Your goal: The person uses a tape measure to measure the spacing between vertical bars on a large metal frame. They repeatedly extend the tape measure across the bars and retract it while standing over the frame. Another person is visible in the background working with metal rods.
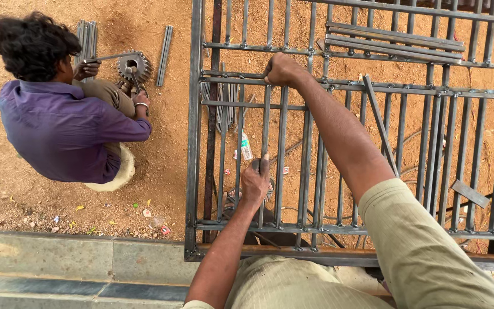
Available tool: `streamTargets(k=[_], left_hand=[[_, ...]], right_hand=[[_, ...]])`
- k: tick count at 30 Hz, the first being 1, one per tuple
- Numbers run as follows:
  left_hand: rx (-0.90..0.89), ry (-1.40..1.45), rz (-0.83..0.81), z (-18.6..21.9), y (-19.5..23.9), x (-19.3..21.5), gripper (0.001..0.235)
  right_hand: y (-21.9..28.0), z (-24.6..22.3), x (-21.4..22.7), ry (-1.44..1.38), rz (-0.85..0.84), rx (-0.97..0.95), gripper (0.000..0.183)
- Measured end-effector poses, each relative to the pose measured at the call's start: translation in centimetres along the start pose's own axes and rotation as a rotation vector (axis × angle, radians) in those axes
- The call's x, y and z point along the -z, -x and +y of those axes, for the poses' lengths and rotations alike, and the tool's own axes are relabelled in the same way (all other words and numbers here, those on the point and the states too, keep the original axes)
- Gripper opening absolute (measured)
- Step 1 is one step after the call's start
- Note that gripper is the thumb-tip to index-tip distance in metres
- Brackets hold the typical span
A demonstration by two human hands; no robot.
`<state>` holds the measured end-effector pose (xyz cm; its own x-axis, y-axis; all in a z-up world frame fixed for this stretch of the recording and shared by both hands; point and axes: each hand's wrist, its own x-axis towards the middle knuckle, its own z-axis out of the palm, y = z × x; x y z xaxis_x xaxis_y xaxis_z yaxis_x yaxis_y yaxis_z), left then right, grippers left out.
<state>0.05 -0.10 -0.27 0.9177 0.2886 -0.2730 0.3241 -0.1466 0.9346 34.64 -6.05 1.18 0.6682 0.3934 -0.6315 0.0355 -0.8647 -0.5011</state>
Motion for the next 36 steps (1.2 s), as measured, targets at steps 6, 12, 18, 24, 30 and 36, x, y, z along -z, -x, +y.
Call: streamTargets(k=[6,12,18,24,30,36], left_hand=[[0.073,0.096,-0.035,0.8,0.3,0.4,0.036],[0.045,-0.026,-0.021,-0.6,0.2,0.0,0.045],[0.206,0.184,-0.109,0.7,0.3,0.5,0.040],[0.177,0.338,-0.109,-0.7,0.4,-0.1,0.038],[0.053,0.405,-0.103,-2.3,0.2,-0.8,0.037],[0.100,0.231,-0.050,-0.8,0.0,-0.6,0.030]], right_hand=[[1.7,0.5,0.8,-0.087,-0.056,0.146,0.017],[-0.1,0.7,-0.6,0.045,-0.037,0.069,0.019],[-2.0,1.7,-1.3,-0.017,-0.067,0.005,0.007],[-1.4,1.0,-1.3,-0.044,-0.062,-0.068,0.008],[-0.7,0.6,-1.2,0.019,-0.023,-0.012,0.003],[-2.2,1.8,-1.9,0.101,0.004,-0.002,0.014]])
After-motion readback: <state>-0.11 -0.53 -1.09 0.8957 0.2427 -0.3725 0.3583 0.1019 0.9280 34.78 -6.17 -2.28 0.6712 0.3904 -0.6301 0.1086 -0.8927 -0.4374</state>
